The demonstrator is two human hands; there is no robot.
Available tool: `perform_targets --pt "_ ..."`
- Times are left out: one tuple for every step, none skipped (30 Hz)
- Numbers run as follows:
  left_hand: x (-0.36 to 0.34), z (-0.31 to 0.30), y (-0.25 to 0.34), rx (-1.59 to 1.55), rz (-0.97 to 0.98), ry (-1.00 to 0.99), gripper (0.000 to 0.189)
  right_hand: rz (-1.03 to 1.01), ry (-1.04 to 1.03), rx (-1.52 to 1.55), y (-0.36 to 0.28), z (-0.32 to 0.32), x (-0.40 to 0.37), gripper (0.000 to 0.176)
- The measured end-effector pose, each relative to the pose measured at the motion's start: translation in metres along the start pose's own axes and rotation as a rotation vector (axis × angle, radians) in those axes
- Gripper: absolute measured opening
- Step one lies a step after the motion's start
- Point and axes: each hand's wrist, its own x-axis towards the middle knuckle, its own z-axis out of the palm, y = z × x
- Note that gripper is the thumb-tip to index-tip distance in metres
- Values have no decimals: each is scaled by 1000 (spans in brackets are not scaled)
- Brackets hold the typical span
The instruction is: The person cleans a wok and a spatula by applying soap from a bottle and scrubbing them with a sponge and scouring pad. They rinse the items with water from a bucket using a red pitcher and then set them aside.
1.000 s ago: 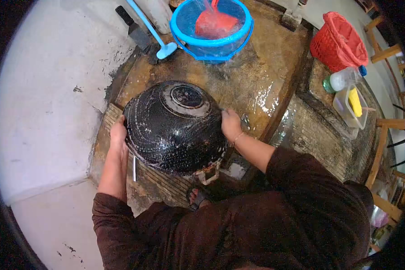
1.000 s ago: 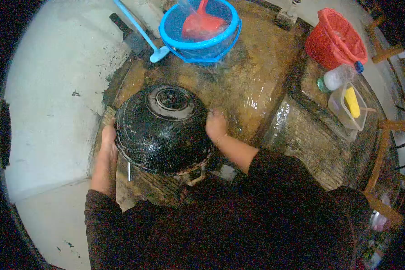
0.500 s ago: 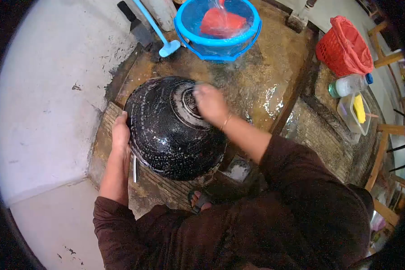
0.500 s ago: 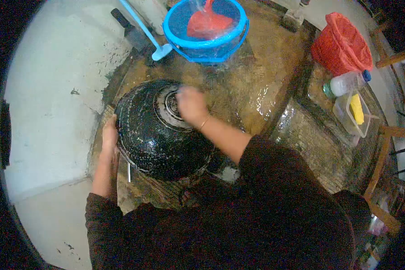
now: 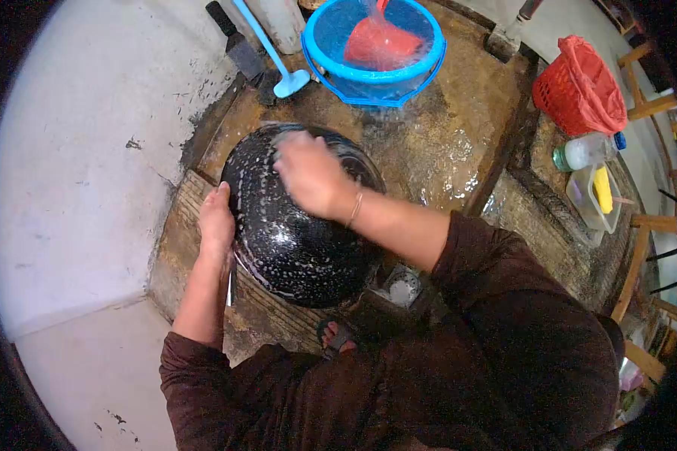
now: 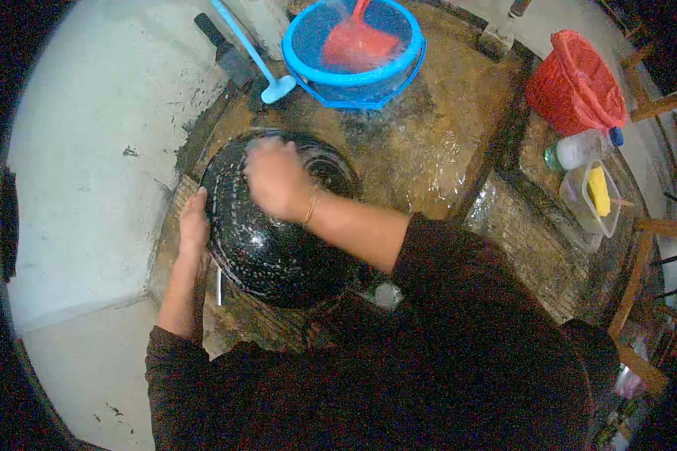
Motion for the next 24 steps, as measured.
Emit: perform_targets --pt "4 -1 -9 -10 63 -34 28 -9 -49 -95 -19 -11 -1 29" --pt "3 3 -1 -98 11 -76 28 -54 -43 0 -15 -10 5 28" --pt "-3 6 8 -185 -47 -118 27 -95 -40 98 -6 -7 10 28" --pt "-15 8 28 0 38 -103 24 -135 -41 198 4 -3 17 27" --pt "-15 7 24 -82 21 -121 24 -169 37 373 33 9 32 25" --pt "-15 8 17 -162 8 -138 24 -33 -132 194 63 15 43 27" --pt "-13 8 9 -239 -3 -157 23 31 -186 195 113 37 50 28" --pt "-10 8 0 -314 45 -223 23 -279 -218 -120 157 48 51 26" --pt "-14 10 6 -269 59 -218 23 -193 -372 -254 181 57 49 22" --pt "-20 12 16 -228 71 -213 23 -268 -255 -187 172 53 51 21" --pt "-23 16 20 -192 77 -206 23 -345 -146 -119 160 54 52 21" --pt "-14 10 8 -139 75 -249 23 -281 -223 -24 112 24 53 23" --pt "-19 15 15 -142 131 -254 23 -218 -290 73 52 -9 55 25" --pt "-28 22 31 -137 188 -258 23 -330 -174 118 8 -15 48 26" --pt "-32 25 40 -129 247 -264 23 -440 -53 162 -18 -15 45 26" --pt "-30 27 34 -58 413 -229 24 -412 -59 164 -15 -8 46 26" --pt "-30 23 34 2 351 -239 23 -390 -66 163 -6 3 50 25" --pt "-30 16 33 56 294 -242 23 -376 -74 158 5 9 61 25" --pt "-30 12 30 109 226 -248 23 -366 -197 26 28 3 73 23" --pt "-32 12 27 33 196 -243 23 -237 -342 -59 52 -1 80 21" --pt "-32 13 23 -42 167 -236 24 -407 -97 -67 122 57 88 18" --pt "-31 14 20 -117 145 -227 24 -391 -228 -134 156 52 78 20" --pt "-25 11 9 -96 159 -213 24 -150 -381 -105 179 52 60 22" --pt "-14 4 -8 -77 173 -203 25 -128 -384 -31 215 64 39 23"
